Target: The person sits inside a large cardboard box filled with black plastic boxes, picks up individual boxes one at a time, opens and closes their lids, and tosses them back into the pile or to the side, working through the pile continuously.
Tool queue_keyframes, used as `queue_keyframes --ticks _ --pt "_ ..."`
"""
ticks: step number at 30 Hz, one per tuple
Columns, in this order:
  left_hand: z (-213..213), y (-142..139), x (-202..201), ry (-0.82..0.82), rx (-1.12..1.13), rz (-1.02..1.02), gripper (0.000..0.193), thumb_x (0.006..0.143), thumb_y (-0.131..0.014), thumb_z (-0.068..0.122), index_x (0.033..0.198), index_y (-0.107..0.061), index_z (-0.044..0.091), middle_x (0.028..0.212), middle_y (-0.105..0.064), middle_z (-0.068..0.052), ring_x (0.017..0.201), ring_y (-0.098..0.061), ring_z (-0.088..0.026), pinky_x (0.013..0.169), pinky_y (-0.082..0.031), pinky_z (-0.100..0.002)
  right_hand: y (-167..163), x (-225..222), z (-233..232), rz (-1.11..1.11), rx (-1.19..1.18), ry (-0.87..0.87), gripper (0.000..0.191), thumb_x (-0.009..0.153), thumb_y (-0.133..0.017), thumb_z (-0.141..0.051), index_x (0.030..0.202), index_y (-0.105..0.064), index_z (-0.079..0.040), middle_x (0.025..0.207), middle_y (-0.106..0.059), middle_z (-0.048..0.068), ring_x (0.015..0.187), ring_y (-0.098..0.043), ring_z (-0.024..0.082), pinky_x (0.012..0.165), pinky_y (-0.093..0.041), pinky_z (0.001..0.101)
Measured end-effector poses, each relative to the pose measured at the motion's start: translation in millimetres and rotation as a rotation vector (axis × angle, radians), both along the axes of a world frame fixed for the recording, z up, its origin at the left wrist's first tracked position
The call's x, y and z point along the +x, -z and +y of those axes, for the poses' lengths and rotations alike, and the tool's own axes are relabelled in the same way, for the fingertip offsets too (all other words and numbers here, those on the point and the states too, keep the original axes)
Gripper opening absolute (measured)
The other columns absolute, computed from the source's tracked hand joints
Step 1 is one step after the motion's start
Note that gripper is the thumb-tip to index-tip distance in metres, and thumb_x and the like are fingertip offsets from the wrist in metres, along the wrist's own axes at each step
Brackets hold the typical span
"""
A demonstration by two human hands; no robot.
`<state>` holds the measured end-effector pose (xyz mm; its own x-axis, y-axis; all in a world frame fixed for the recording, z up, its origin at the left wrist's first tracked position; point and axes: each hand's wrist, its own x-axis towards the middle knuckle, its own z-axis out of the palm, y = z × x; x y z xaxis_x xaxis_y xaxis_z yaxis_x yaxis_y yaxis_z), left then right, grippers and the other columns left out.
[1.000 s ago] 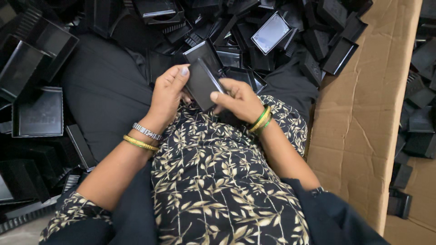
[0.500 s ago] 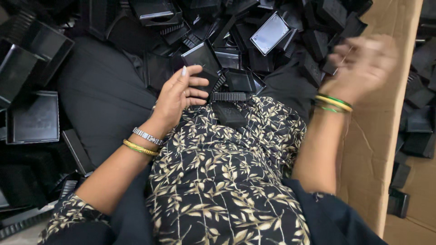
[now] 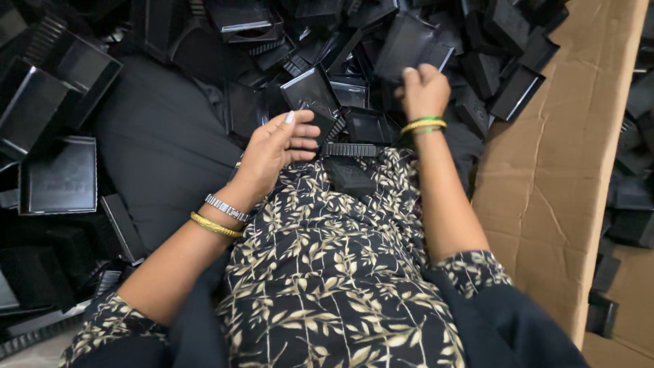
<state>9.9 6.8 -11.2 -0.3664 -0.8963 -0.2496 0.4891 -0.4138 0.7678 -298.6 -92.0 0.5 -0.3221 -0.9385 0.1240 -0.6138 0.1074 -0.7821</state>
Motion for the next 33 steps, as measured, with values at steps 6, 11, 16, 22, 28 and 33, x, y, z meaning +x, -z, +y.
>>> queue_keyframes --ticks 6,11,16,22,28,33 --pt "3 -6 4 -0.131 -0.033 0.252 0.060 0.113 -0.040 0.043 0.160 -0.038 0.006 0.137 -0.063 -0.014 0.121 -0.064 -0.024 0.103 -0.056 -0.039 -32 99 52 0.230 0.151 -0.875 0.031 0.095 -0.075 -0.033 0.088 -0.075 -0.003 0.065 -0.061 0.014 0.055 -0.061 0.026 0.057 -0.049 0.0373" --pt "2 -23 13 -0.157 0.002 0.346 0.063 0.110 -0.028 0.050 0.162 -0.026 0.015 0.129 -0.065 -0.021 0.105 -0.070 -0.032 0.094 -0.060 -0.047 -21 78 -26 0.526 -0.438 -0.675 0.030 0.092 -0.075 -0.019 0.119 -0.070 -0.006 0.120 -0.072 0.012 0.109 -0.064 0.036 0.093 -0.053 0.0450" --pt "2 -30 9 -0.131 0.035 0.431 0.057 0.113 -0.029 0.046 0.164 -0.025 0.021 0.127 -0.065 -0.022 0.104 -0.070 -0.032 0.093 -0.060 -0.047 27 36 -47 0.966 -0.066 -0.547 0.027 0.082 -0.075 -0.011 0.109 -0.072 -0.014 0.120 -0.069 0.011 0.122 -0.057 0.038 0.092 -0.051 0.0503" --pt "5 -28 10 -0.147 0.010 0.401 0.055 0.113 -0.035 0.041 0.163 -0.027 0.022 0.122 -0.065 -0.019 0.105 -0.067 -0.029 0.093 -0.059 -0.048 16 11 5 0.674 -0.272 -0.561 0.027 0.070 -0.084 -0.013 0.093 -0.069 -0.013 0.122 -0.066 0.017 0.119 -0.058 0.038 0.098 -0.050 0.0482" --pt "3 -26 10 -0.099 0.024 0.336 0.054 0.108 -0.056 0.023 0.157 -0.037 0.015 0.131 -0.060 -0.009 0.115 -0.064 -0.023 0.097 -0.058 -0.045 -47 47 66 -0.800 0.014 -0.369 0.021 0.101 -0.066 -0.015 0.117 -0.064 -0.002 0.116 -0.069 0.014 0.094 -0.070 0.023 0.073 -0.061 0.0385" --pt "5 -23 12 -0.126 0.049 0.334 0.050 0.106 -0.058 0.022 0.151 -0.040 0.016 0.132 -0.059 -0.008 0.115 -0.064 -0.022 0.094 -0.059 -0.048 -53 97 107 -1.050 0.296 -0.426 0.042 0.100 -0.063 -0.014 0.140 -0.057 -0.003 0.119 -0.067 0.009 0.081 -0.069 0.017 0.055 -0.060 0.0311"
